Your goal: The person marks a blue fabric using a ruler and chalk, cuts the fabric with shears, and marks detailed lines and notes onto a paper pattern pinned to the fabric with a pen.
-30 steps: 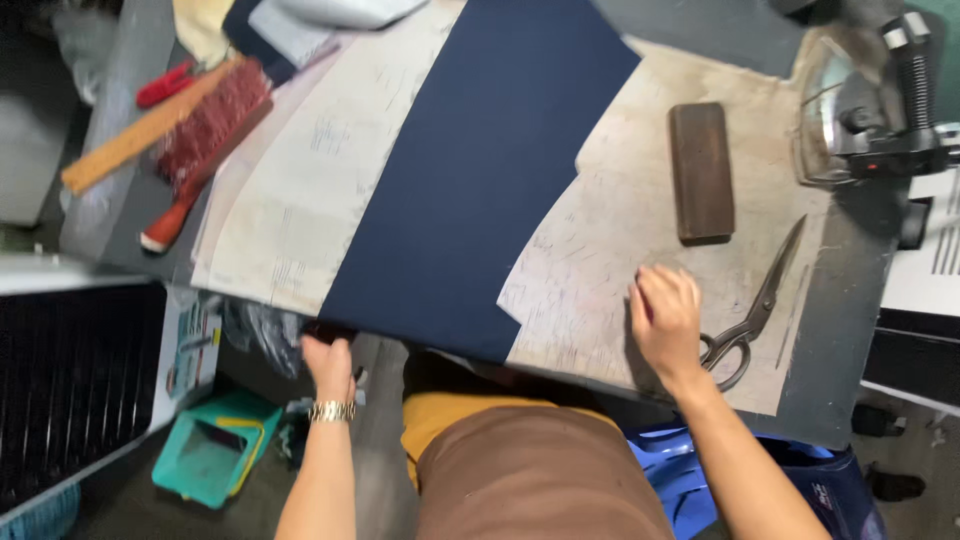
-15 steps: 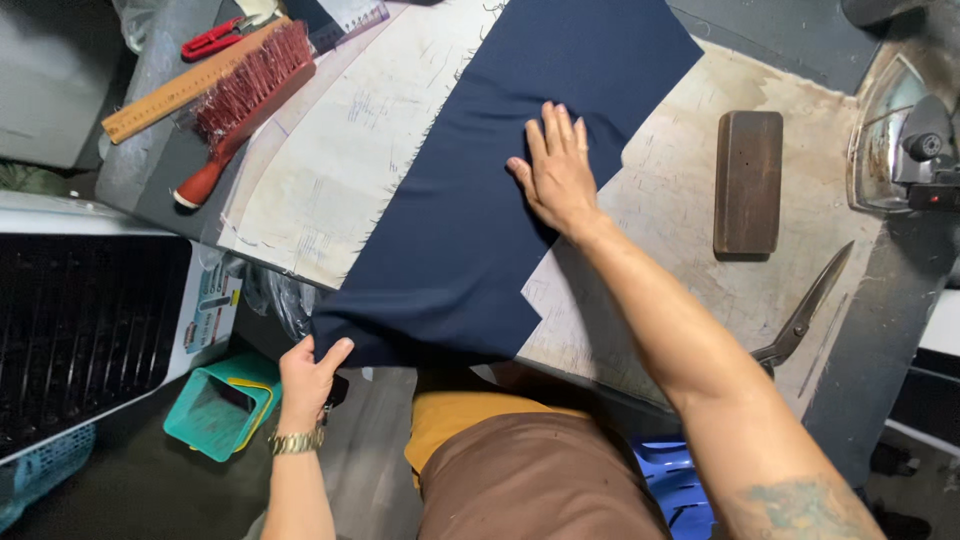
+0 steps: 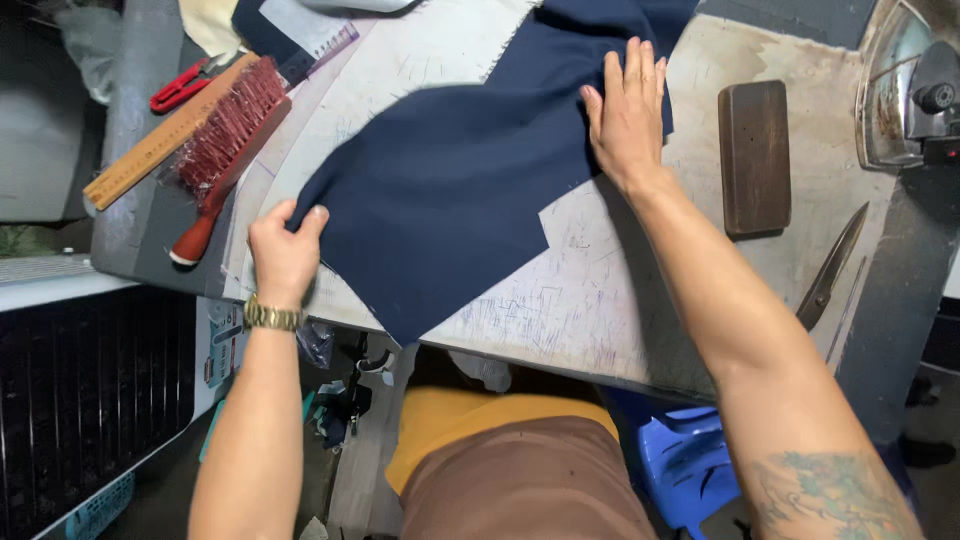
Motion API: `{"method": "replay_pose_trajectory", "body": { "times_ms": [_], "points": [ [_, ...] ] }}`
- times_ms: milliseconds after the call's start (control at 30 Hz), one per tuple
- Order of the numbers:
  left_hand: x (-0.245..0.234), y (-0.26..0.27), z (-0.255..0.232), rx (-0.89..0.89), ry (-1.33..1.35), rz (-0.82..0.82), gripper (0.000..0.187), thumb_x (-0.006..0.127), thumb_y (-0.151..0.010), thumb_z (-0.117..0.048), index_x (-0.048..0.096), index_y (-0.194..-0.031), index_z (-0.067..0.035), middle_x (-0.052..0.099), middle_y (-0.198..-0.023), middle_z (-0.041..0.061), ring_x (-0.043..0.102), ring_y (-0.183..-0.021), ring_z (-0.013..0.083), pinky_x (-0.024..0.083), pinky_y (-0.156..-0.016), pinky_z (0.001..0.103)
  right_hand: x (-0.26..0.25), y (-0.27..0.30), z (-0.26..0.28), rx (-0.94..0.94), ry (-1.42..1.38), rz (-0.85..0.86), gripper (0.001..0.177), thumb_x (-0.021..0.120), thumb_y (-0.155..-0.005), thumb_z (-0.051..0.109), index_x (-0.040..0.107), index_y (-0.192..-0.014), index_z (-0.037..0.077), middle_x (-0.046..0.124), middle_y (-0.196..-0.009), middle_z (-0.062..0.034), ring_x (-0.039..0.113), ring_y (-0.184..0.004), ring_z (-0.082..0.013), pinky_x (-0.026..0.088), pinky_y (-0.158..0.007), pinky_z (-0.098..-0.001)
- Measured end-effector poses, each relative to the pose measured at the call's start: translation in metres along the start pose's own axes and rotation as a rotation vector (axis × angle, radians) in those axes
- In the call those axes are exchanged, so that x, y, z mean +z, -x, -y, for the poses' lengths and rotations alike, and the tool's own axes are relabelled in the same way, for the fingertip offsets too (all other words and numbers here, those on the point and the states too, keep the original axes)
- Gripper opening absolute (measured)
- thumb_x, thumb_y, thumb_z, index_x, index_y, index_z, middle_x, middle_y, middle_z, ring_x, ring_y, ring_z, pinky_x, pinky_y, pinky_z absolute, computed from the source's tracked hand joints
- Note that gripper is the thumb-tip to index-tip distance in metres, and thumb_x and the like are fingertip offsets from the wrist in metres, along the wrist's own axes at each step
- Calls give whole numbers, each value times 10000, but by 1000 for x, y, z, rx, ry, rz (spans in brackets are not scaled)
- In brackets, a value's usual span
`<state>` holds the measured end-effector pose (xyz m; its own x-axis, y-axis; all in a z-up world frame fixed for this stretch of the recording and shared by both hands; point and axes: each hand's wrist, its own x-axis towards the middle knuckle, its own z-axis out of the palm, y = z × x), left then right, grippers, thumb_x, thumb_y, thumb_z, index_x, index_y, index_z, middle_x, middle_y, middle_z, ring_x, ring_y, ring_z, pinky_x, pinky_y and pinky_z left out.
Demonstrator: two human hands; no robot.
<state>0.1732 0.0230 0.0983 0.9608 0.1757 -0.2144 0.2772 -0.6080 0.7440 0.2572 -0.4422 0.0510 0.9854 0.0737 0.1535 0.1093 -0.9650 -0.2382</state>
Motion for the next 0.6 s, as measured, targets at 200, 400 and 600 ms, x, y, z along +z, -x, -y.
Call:
{"method": "replay_pose_trajectory", "body": {
  "times_ms": [200,400,600],
  "points": [
    [-6,-21,14,-51,18,34,509,814,-966,-290,453,-655,-113,407,-627,-59,369,-628,55,310,-540,313,-62,125,90,-120,-362,-165,349,466,-1067,-77,494,-1409,-142,556,-1391,-325,508,-1343,-486,279,-1240,-577],
    [-16,-1,-19,-240,156,170,543,771,-951,-280,302,-698,-172,288,-609,-39,702,-501,262,180,-339,257,-80,208,188,297,-483,-268,189,544,-1077,49,678,-1156,-57,674,-1023,-147,587,-956,-283,491,-884,-387],
    [-22,72,-92,-241,50,519,695,883,-750,-494,750,-1088,99,742,-978,325,724,-1006,431,553,-916,554,-109,173,290,-90,-806,-310,1051,967,-679,415,438,-1444,-75,483,-1492,-345,514,-1335,-549,444,-1100,-622]
  ]
}}
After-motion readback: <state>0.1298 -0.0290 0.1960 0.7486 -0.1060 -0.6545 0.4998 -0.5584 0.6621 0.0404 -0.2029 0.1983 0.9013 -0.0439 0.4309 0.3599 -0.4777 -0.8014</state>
